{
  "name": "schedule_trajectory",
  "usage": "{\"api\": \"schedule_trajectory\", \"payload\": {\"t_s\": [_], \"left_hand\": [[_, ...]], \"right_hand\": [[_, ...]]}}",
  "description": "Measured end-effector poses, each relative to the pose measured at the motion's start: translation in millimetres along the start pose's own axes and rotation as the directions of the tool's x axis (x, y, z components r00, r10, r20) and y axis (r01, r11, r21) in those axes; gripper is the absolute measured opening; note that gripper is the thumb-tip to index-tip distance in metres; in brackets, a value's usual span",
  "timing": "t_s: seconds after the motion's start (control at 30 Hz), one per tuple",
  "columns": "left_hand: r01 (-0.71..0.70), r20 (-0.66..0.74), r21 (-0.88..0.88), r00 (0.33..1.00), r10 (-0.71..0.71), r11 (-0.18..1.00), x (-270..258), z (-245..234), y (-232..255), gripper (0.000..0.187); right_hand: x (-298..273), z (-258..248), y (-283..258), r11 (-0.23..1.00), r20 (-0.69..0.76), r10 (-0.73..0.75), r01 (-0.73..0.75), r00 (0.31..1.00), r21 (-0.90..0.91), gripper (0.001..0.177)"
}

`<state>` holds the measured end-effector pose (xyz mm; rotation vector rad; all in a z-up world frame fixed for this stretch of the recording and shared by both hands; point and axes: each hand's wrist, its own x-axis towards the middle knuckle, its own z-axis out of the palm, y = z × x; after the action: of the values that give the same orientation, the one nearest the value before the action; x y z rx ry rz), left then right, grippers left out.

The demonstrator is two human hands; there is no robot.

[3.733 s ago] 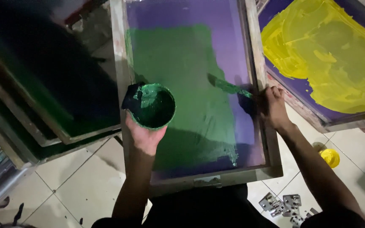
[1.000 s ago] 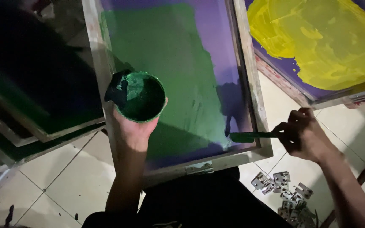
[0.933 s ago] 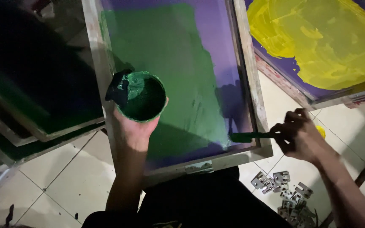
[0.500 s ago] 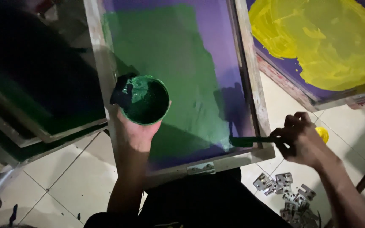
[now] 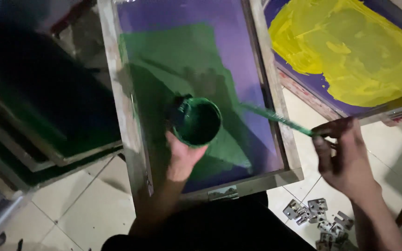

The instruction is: Spreading green ink onto a screen printing frame using a small spatula

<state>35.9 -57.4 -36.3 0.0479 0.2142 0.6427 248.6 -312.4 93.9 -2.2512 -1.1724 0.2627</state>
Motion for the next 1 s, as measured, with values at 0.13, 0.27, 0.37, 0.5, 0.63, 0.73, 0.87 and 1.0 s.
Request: {"api": "schedule_trajectory", "payload": {"t_s": [0.13,0.27,0.37,0.5,0.63,0.73,0.87,1.0], "left_hand": [[0.045,-0.112,0.042,0.993,-0.04,0.998,-9,15,-23,0.062],[0.132,-0.19,0.092,0.975,-0.113,0.987,-12,30,-33,0.044],[0.146,-0.099,0.101,0.986,-0.136,0.984,-14,23,-38,0.048],[0.142,0.079,0.09,0.986,-0.149,0.986,-16,28,-37,0.054],[0.113,-0.009,0.077,0.994,-0.113,0.991,-16,21,-35,0.045],[0.104,-0.078,0.069,0.992,-0.098,0.992,-13,14,-32,0.039],[0.182,-0.112,0.046,0.978,-0.176,0.982,-14,3,-26,0.041],[0.161,-0.288,0.065,0.948,-0.136,0.985,-15,1,-21,0.037]], "right_hand": [[-8,3,0,0.892,-0.02,-0.408,0.394,0.913,-0.224,0.015],[-6,-5,-30,0.81,0.001,-0.529,0.505,0.849,-0.298,0.023],[-20,-3,-25,0.813,-0.012,-0.521,0.492,0.854,-0.311,0.027],[-39,-8,-6,0.771,0.063,-0.546,0.53,0.835,-0.353,0.035],[-48,-23,10,0.634,0.173,-0.596,0.592,0.784,-0.497,0.035],[-54,-39,19,0.606,0.229,-0.612,0.635,0.757,-0.479,0.034],[-48,-62,0,0.486,0.275,-0.606,0.621,0.747,-0.615,0.053],[-49,-58,13,0.62,0.175,-0.527,0.517,0.832,-0.59,0.039]]}}
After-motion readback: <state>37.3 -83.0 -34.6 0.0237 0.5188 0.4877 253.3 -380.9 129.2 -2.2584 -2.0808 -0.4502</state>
